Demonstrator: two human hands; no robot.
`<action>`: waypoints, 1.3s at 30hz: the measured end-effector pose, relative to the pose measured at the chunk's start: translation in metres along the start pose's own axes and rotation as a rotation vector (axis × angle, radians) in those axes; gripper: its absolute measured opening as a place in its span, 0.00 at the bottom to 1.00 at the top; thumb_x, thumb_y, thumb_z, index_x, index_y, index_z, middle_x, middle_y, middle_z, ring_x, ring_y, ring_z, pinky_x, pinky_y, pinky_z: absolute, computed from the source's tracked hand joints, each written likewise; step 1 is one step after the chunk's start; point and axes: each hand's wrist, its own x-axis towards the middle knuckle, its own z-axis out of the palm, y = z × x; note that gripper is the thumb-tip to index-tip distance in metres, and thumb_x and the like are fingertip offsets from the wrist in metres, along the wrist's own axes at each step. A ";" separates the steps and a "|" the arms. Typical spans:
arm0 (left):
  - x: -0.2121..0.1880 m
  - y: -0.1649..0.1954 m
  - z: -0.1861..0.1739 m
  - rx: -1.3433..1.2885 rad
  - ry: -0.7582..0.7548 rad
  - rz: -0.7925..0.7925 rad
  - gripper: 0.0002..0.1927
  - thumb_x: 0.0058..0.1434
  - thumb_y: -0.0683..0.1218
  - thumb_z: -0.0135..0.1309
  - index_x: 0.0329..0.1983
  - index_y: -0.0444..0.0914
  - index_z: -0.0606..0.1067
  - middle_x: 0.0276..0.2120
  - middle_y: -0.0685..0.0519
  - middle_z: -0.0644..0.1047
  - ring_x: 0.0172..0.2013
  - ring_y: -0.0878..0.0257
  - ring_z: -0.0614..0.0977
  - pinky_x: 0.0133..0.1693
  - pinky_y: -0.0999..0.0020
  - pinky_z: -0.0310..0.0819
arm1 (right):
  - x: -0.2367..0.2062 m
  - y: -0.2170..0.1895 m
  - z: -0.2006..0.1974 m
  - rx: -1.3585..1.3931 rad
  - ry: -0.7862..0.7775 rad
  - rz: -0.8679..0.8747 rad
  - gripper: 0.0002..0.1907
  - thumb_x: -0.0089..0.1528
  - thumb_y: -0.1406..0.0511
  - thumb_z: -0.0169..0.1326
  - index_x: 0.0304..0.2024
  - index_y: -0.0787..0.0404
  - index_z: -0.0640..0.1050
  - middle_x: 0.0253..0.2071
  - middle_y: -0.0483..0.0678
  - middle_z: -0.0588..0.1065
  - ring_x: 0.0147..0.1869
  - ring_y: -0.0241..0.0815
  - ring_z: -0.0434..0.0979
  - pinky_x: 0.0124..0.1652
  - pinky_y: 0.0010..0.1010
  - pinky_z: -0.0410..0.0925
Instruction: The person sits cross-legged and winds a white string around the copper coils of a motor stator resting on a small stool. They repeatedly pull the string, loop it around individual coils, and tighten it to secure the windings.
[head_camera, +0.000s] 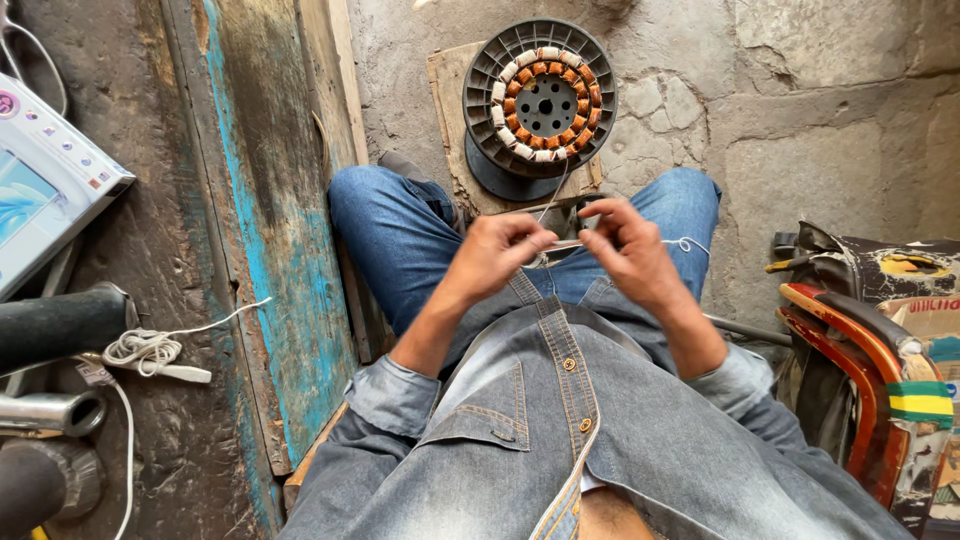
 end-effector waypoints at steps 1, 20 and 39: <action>0.000 -0.007 -0.006 -0.104 0.105 0.061 0.12 0.70 0.48 0.58 0.41 0.34 0.83 0.26 0.54 0.78 0.28 0.70 0.74 0.30 0.74 0.67 | 0.002 0.003 -0.010 0.018 -0.002 0.009 0.15 0.64 0.69 0.58 0.54 0.63 0.75 0.27 0.38 0.68 0.27 0.26 0.63 0.26 0.21 0.59; -0.009 0.024 0.027 0.035 0.215 0.530 0.28 0.68 0.52 0.58 0.67 0.37 0.68 0.51 0.46 0.75 0.52 0.56 0.75 0.55 0.63 0.71 | -0.004 0.005 -0.005 -0.304 -0.111 0.003 0.12 0.67 0.61 0.55 0.43 0.65 0.78 0.29 0.52 0.76 0.31 0.40 0.75 0.33 0.35 0.68; -0.020 -0.014 -0.036 0.265 0.870 0.360 0.09 0.65 0.44 0.60 0.42 0.33 0.79 0.41 0.48 0.75 0.45 0.58 0.75 0.49 0.63 0.70 | -0.026 0.022 -0.103 -0.461 0.170 0.072 0.10 0.69 0.64 0.57 0.45 0.66 0.80 0.33 0.48 0.74 0.35 0.32 0.70 0.36 0.28 0.65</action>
